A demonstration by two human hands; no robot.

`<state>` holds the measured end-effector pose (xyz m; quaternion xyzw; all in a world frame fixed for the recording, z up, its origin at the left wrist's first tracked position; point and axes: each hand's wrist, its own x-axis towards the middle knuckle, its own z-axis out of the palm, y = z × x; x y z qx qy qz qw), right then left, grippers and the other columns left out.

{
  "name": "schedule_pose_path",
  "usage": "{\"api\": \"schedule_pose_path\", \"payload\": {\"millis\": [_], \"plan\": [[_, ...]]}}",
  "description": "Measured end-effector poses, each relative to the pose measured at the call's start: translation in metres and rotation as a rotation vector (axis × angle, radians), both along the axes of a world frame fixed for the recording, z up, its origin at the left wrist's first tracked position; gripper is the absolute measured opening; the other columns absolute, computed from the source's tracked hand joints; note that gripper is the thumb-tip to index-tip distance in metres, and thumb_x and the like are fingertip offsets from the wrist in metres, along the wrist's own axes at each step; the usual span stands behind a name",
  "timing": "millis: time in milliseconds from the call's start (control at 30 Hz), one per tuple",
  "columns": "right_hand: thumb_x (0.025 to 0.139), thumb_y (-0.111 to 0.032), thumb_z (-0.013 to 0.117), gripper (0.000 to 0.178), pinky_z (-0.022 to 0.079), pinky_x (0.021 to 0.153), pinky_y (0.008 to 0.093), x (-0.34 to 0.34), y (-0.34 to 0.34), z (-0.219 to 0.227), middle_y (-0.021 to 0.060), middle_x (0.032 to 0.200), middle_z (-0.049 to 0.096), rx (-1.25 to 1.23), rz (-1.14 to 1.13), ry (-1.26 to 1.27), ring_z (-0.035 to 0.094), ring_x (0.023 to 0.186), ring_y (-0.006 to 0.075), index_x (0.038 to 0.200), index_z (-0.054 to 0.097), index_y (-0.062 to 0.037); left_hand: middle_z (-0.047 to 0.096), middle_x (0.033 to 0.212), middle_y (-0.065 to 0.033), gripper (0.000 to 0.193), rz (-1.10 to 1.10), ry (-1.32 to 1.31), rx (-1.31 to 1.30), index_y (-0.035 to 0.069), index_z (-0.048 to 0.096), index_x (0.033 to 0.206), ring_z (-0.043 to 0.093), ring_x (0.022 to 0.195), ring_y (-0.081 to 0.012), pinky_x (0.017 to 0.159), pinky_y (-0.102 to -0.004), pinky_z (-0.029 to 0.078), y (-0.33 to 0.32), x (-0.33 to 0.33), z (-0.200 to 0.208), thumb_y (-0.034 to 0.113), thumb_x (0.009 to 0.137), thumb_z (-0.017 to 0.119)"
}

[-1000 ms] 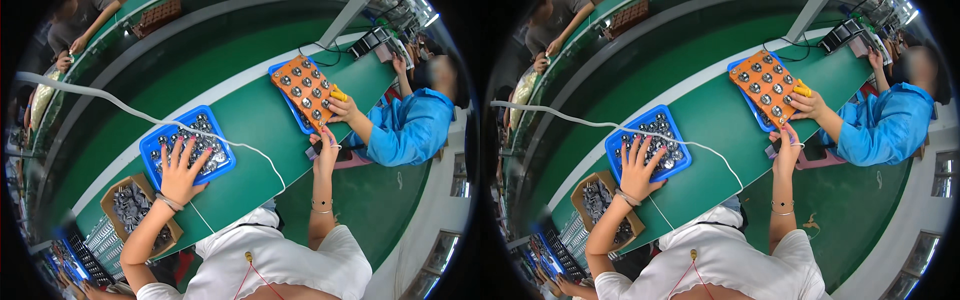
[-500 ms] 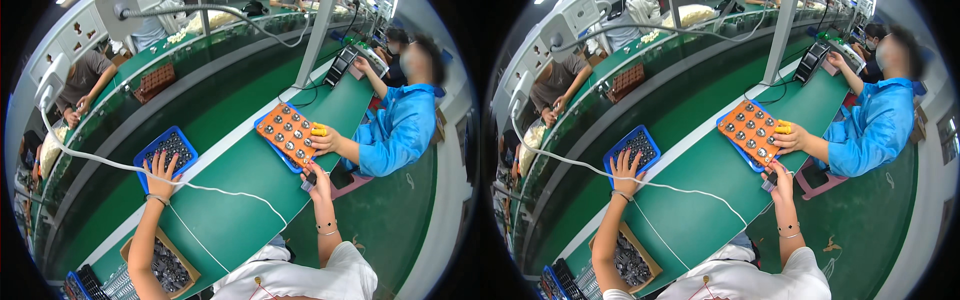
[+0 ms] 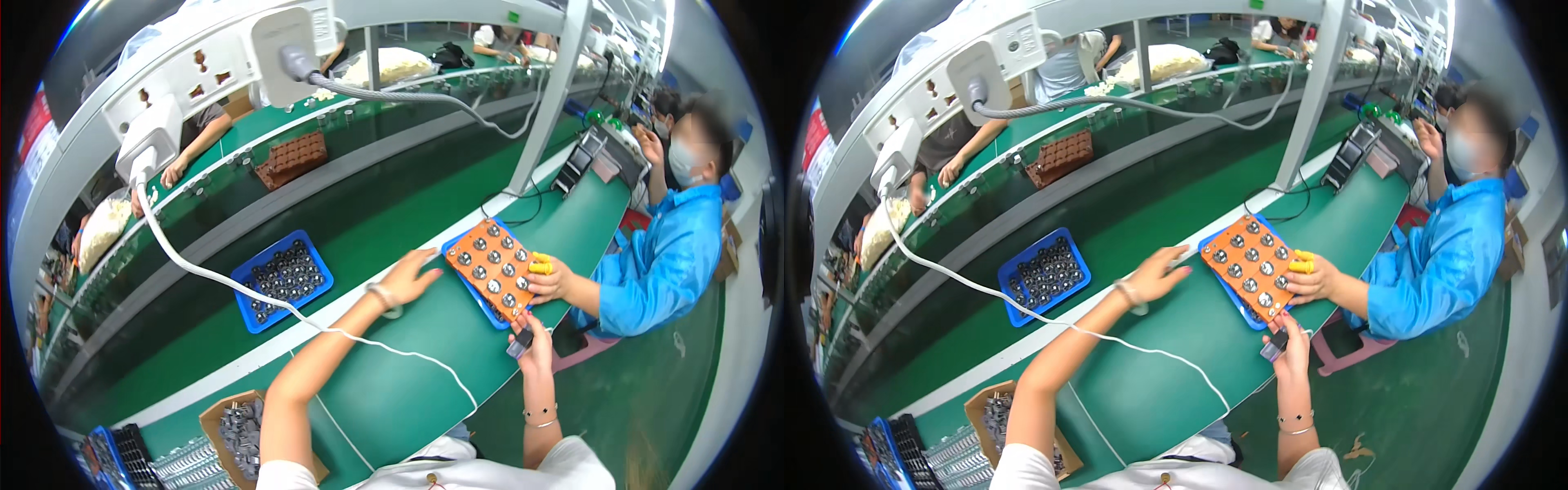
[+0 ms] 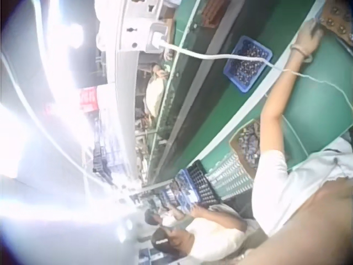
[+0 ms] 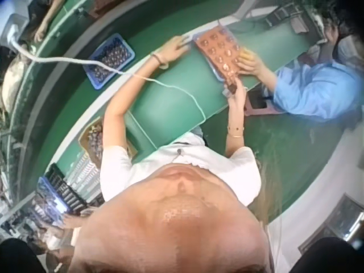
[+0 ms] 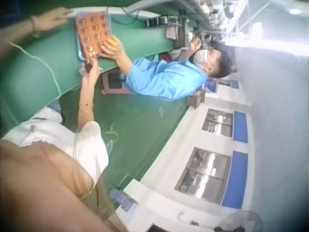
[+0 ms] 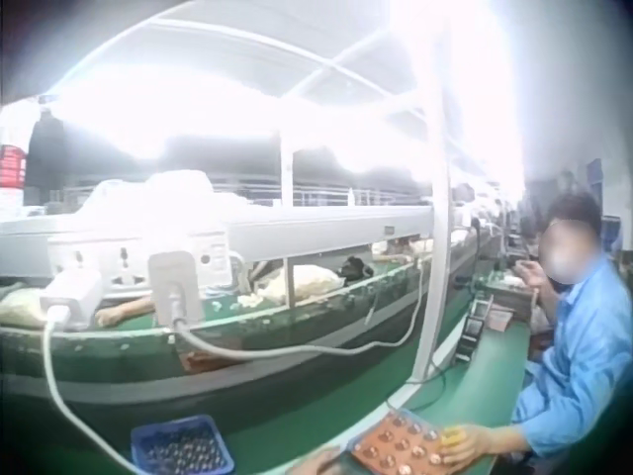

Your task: Assembling small electronic components onto a housing using an electric screwdriver on a factory production line.

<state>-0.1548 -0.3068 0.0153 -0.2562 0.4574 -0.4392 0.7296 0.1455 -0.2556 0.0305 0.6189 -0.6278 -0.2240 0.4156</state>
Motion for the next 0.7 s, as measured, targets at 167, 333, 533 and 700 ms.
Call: {"api": "schedule_pose_path", "payload": {"millis": [167, 333, 533, 700], "plan": [[0.085, -0.021, 0.064, 0.031, 0.049, 0.057, 0.0329, -0.006, -0.001, -0.001, 0.0039, 0.099, 0.060, -0.005, -0.026, 0.078, 0.059, 0.088, 0.0158, 0.110, 0.056, -0.0043, 0.059, 0.113, -0.0253, 0.050, 0.007, -0.337, 0.003, -0.003, 0.046, 0.128, 0.059, 0.102, -0.0337, 0.089, -0.0395, 0.045, -0.077, -0.040, -0.020, 0.028, 0.089, 0.053], [0.083, -0.010, 0.066, 0.024, 0.047, 0.053, 0.0271, -0.005, -0.003, -0.005, -0.0004, 0.086, 0.060, -0.051, 0.007, 0.119, 0.058, 0.074, 0.0104, 0.105, 0.058, -0.0059, 0.064, 0.099, -0.0240, 0.041, 0.164, 0.008, 0.085, -0.003, 0.055, 0.117, 0.063, 0.091, -0.0349, 0.083, -0.0393, 0.048, -0.085, -0.037, -0.010, 0.026, 0.088, 0.052], [0.084, -0.008, 0.064, 0.039, 0.047, 0.052, 0.0257, -0.019, 0.005, -0.008, 0.0027, 0.091, 0.061, -0.070, 0.109, 0.034, 0.055, 0.074, 0.0088, 0.120, 0.053, 0.0016, 0.069, 0.088, -0.0171, 0.030, 0.227, 0.128, 0.211, -0.005, 0.063, 0.106, 0.067, 0.078, -0.0234, 0.075, -0.0325, 0.051, -0.068, -0.022, -0.011, 0.013, 0.086, 0.052], [0.085, -0.006, 0.062, 0.037, 0.048, 0.053, 0.0252, -0.023, 0.022, -0.004, -0.0011, 0.091, 0.059, -0.053, 0.204, -0.023, 0.056, 0.072, 0.0076, 0.121, 0.051, -0.0021, 0.068, 0.088, -0.0181, 0.027, 0.101, 0.259, 0.382, -0.008, 0.063, 0.104, 0.066, 0.079, -0.0209, 0.073, -0.0315, 0.051, -0.015, -0.009, -0.007, 0.006, 0.082, 0.056]]}}
